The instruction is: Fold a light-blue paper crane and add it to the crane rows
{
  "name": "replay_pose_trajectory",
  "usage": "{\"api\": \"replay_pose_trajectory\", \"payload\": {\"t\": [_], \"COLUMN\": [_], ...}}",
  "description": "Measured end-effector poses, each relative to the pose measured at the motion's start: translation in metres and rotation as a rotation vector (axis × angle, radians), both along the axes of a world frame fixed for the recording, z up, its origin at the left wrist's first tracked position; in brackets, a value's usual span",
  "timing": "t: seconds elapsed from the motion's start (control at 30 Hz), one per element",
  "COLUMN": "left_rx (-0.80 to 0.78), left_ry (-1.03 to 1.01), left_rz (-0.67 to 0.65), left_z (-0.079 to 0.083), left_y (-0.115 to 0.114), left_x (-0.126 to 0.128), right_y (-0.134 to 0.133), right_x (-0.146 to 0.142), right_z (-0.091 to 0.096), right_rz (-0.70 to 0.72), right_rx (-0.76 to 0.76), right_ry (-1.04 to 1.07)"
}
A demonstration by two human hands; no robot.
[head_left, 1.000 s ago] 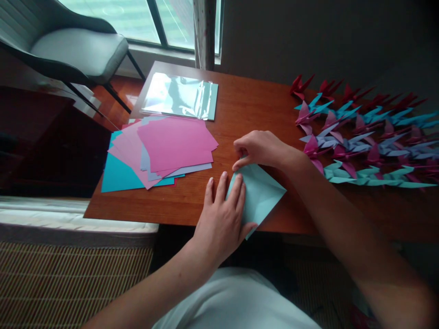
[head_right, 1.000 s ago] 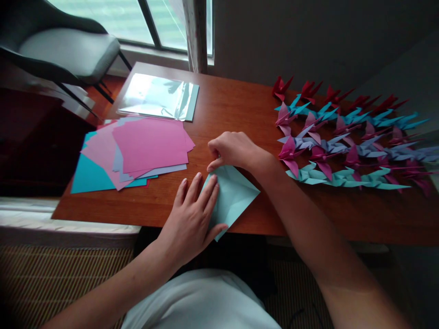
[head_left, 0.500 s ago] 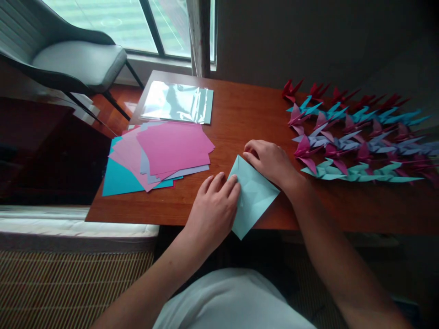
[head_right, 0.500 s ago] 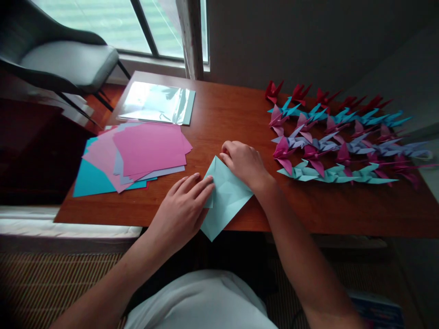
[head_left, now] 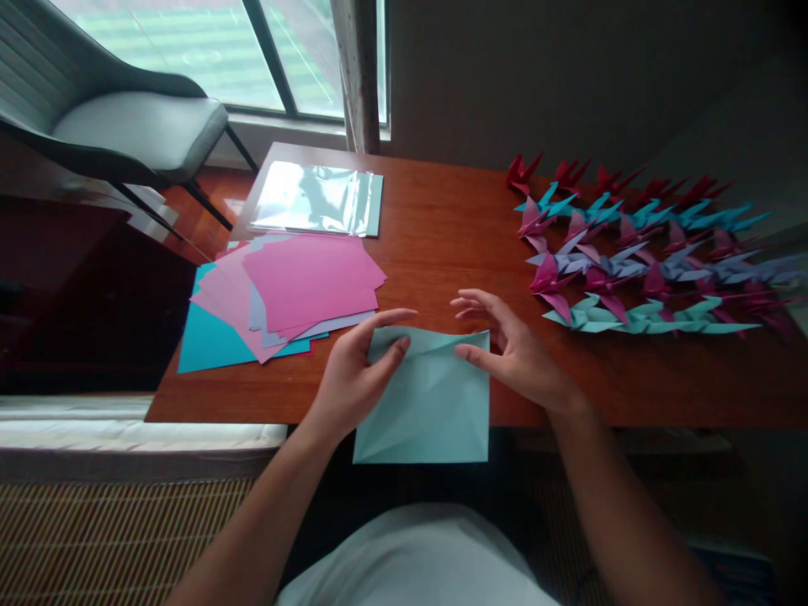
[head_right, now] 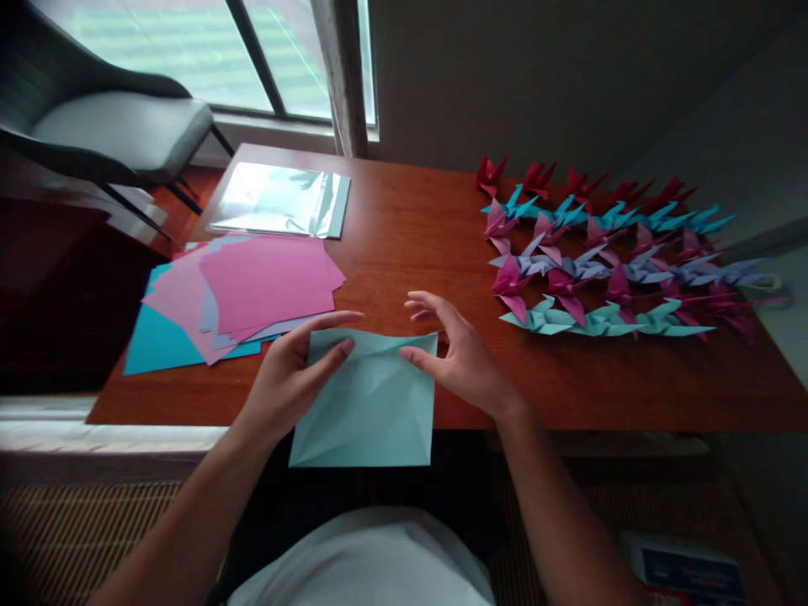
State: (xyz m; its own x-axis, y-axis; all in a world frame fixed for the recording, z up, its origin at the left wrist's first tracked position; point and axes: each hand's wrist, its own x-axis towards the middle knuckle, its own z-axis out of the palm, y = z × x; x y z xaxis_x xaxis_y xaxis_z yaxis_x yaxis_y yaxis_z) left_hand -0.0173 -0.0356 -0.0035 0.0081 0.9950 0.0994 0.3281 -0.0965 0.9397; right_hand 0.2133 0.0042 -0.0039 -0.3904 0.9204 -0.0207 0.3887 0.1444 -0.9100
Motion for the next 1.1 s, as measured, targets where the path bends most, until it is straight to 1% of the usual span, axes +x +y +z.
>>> {"api": "replay_pose_trajectory", "payload": {"t": [0.1, 0.17, 0.23, 0.33, 0.37, 0.43, 0.47, 0.53, 0.63, 0.77, 1.0, 1.1], "left_rx": [-0.045, -0.02, 0.07, 0.289, 0.352, 0.416, 0.411, 0.374, 0.281, 0.228, 0.233, 0.239], "left_ry": [-0.064, -0.02, 0.101, 0.421, 0.532, 0.682, 0.73, 0.844, 0.977, 1.009, 0.986, 0.973], "left_rz": [0.013, 0.032, 0.076, 0.182, 0.193, 0.119, 0.034, -0.094, -0.199, -0.247, -0.298, -0.303], "left_z": [-0.006, -0.011, -0.014, -0.012, -0.009, -0.004, -0.002, 0.001, -0.001, -0.007, -0.011, -0.014], "left_y": [0.005, 0.007, 0.009, 0.005, 0.002, -0.005, -0.009, -0.016, -0.02, -0.017, -0.015, -0.014], "left_x": [0.004, 0.006, 0.007, 0.008, 0.008, 0.011, 0.013, 0.017, 0.023, 0.023, 0.024, 0.025], "right_y": [-0.004, -0.006, -0.008, -0.008, -0.008, -0.008, -0.007, -0.007, -0.009, -0.014, -0.026, -0.032], "right_x": [0.001, 0.002, 0.002, 0.002, 0.002, 0.002, 0.002, 0.002, 0.002, 0.002, 0.001, -0.003], "right_z": [-0.003, -0.006, -0.008, -0.008, -0.008, -0.007, -0.008, -0.009, -0.013, -0.015, -0.012, -0.013], "right_rz": [-0.098, -0.17, -0.241, -0.302, -0.304, -0.292, -0.287, -0.279, -0.271, -0.286, -0.302, -0.295], "right_rx": [-0.124, -0.147, -0.096, 0.063, 0.114, 0.186, 0.209, 0.232, 0.236, 0.223, 0.128, 0.141], "right_ry": [0.087, 0.058, -0.034, -0.249, -0.311, -0.39, -0.412, -0.442, -0.46, -0.392, -0.251, -0.249]}}
